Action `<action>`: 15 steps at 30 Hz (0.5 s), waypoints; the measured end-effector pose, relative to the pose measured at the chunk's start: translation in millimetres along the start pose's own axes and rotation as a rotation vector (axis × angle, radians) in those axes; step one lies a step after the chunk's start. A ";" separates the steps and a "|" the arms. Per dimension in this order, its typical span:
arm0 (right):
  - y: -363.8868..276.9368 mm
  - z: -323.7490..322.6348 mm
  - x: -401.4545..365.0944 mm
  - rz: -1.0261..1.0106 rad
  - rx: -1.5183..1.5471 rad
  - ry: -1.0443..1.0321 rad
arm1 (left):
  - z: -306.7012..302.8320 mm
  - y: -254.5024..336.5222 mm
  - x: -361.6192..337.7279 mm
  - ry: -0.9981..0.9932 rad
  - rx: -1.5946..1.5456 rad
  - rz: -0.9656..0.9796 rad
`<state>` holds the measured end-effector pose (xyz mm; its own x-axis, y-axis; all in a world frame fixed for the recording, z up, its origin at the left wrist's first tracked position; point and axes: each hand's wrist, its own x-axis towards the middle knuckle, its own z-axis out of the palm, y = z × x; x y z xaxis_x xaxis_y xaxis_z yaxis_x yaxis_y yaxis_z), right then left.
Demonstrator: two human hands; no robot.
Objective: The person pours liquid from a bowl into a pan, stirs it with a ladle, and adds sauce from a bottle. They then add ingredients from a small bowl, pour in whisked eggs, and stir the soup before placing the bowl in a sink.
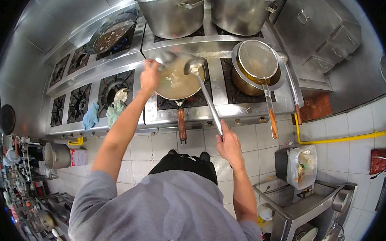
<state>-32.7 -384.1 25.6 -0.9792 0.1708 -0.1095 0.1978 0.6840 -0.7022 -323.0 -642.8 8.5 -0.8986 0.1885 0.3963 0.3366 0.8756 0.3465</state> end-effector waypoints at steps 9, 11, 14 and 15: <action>-1.5 -9.9 0.2 -0.100 -0.004 0.010 | -7.7 -4.5 -3.7 0.019 0.090 -0.016; 3.3 -8.2 3.0 -0.137 -0.045 0.037 | -3.0 -4.6 -5.7 -0.094 0.157 0.076; 5.6 -12.5 -0.3 -0.133 -0.040 0.033 | -14.9 2.1 -8.3 0.085 0.041 -0.059; 3.1 -13.3 -0.8 -0.113 -0.005 0.005 | -19.0 4.6 -10.7 0.141 0.008 -0.099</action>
<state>-30.7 -372.7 32.8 -0.9950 0.0964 -0.0265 0.0868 0.7025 -0.7063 -306.5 -649.2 21.9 -0.8785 0.0373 0.4764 0.2455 0.8905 0.3831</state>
